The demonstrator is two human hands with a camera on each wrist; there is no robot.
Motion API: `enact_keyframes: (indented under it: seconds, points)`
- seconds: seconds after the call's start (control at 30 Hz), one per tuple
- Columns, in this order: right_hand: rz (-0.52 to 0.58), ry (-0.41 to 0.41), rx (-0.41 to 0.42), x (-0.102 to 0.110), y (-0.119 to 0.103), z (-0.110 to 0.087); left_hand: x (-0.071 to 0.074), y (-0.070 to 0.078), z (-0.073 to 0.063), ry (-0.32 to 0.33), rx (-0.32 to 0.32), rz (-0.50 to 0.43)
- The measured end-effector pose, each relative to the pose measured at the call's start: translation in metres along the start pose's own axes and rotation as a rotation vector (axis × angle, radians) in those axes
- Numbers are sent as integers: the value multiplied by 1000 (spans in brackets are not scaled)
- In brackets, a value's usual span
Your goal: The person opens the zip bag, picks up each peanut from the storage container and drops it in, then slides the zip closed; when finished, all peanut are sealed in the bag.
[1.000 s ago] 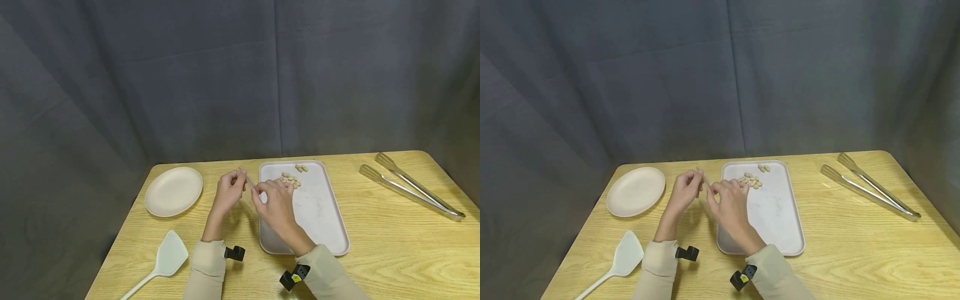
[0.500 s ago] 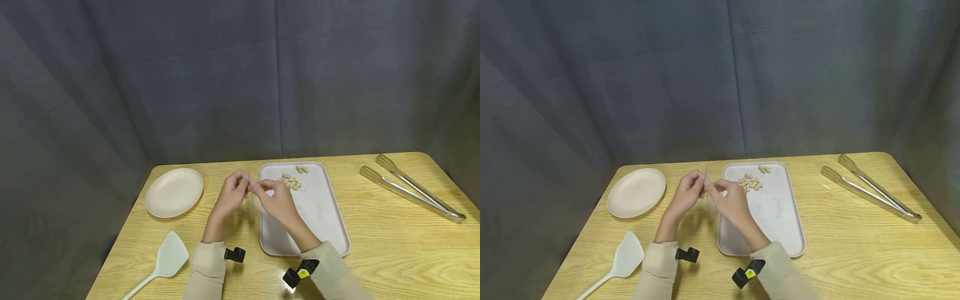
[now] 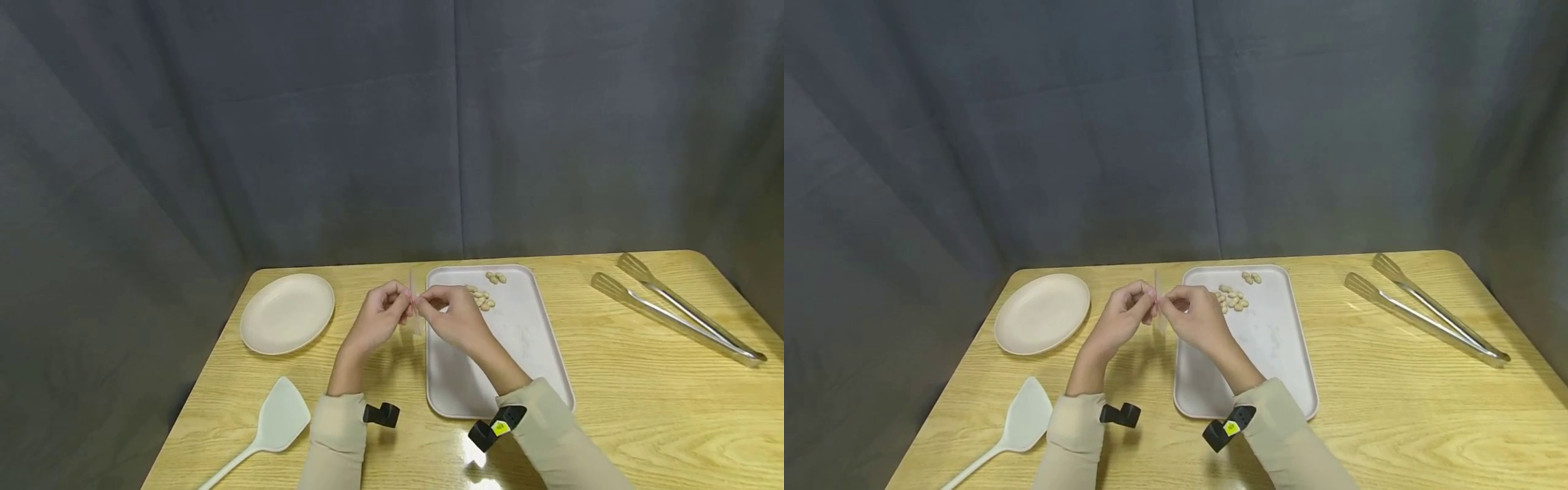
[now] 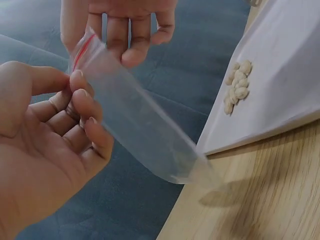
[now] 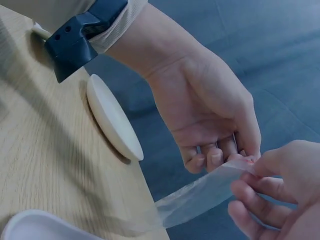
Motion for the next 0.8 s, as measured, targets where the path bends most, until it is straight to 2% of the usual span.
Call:
enact_keyframes:
  seconds: [0.07, 0.2, 0.37, 0.43, 0.57, 0.67, 0.8]
  points:
    - [-15, 1, 3, -1, 0, 1, 2, -2, 0, 11, 4, 32]
    - [-54, 18, -5, 1, 4, 4, 9, -5, -1, 54, 16, 153]
    - [-173, 101, -20, 12, 14, 8, 33, -3, -5, 233, 35, 302]
    - [-225, 120, -16, 16, 15, 9, 40, -1, -7, 266, 37, 336]
    - [-278, 104, -5, 17, 14, 11, 40, -1, -7, 204, 33, 367]
    - [-279, 96, -15, 17, 15, 11, 37, -4, -7, 153, 48, 357]
    - [-269, 89, -20, 16, 16, 12, 33, -6, -8, 118, 58, 347]
Point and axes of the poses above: each hand's wrist, its own z-axis towards the middle knuckle, its own x-axis out of the back of the hand, y = z × x, the point moved 8 cm from there along z, towards the middle knuckle, and after that the axes turned 12 degrees about z, right-handed, at the moved point
